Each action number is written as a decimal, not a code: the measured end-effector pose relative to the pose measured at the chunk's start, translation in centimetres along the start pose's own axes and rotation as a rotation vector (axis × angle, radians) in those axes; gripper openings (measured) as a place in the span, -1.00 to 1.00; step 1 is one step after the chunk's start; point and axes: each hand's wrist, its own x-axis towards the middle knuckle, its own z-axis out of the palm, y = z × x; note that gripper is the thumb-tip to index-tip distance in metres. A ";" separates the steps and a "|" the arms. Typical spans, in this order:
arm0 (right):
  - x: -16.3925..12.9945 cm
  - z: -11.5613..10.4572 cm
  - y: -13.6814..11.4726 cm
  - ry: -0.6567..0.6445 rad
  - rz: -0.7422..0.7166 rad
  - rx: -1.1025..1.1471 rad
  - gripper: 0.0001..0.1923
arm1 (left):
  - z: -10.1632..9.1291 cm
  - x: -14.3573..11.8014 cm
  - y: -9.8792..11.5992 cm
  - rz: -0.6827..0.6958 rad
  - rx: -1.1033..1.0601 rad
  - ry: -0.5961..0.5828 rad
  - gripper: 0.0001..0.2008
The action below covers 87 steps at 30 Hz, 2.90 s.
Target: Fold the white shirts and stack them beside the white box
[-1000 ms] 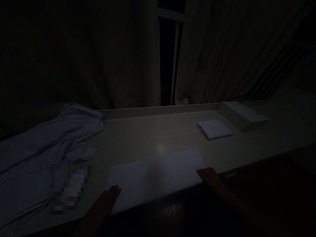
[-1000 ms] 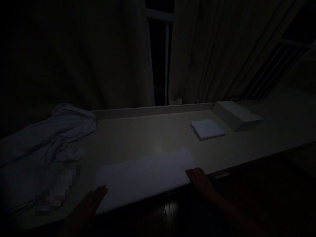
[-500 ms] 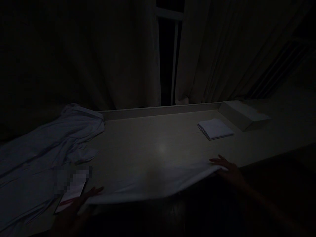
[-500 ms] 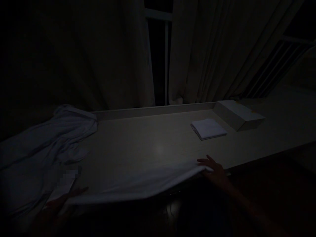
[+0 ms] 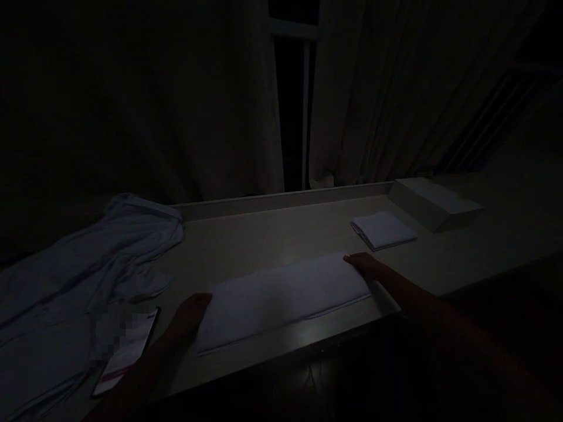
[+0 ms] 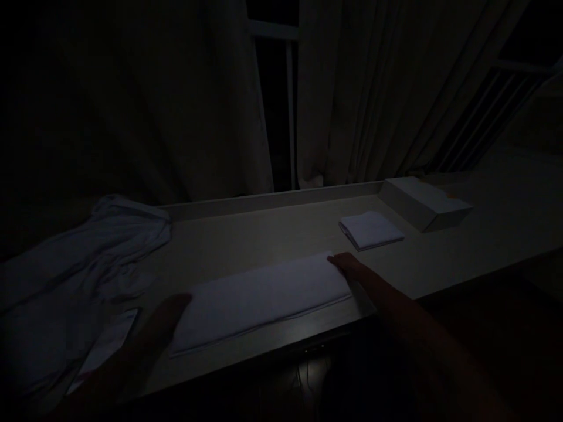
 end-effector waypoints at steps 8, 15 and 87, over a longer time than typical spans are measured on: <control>-2.0 -3.0 3.9 -0.161 0.124 -0.027 -0.56 | -0.9 -3.9 -4.4 -0.139 -0.282 -0.204 -0.33; -3.3 -3.6 6.4 -0.243 0.266 -0.037 -0.61 | -0.9 -6.1 -5.2 -0.191 -0.297 -0.220 -0.21; 2.9 4.9 8.1 0.331 -0.386 -1.107 -0.04 | 10.0 -2.0 -1.1 0.279 0.673 0.215 -0.07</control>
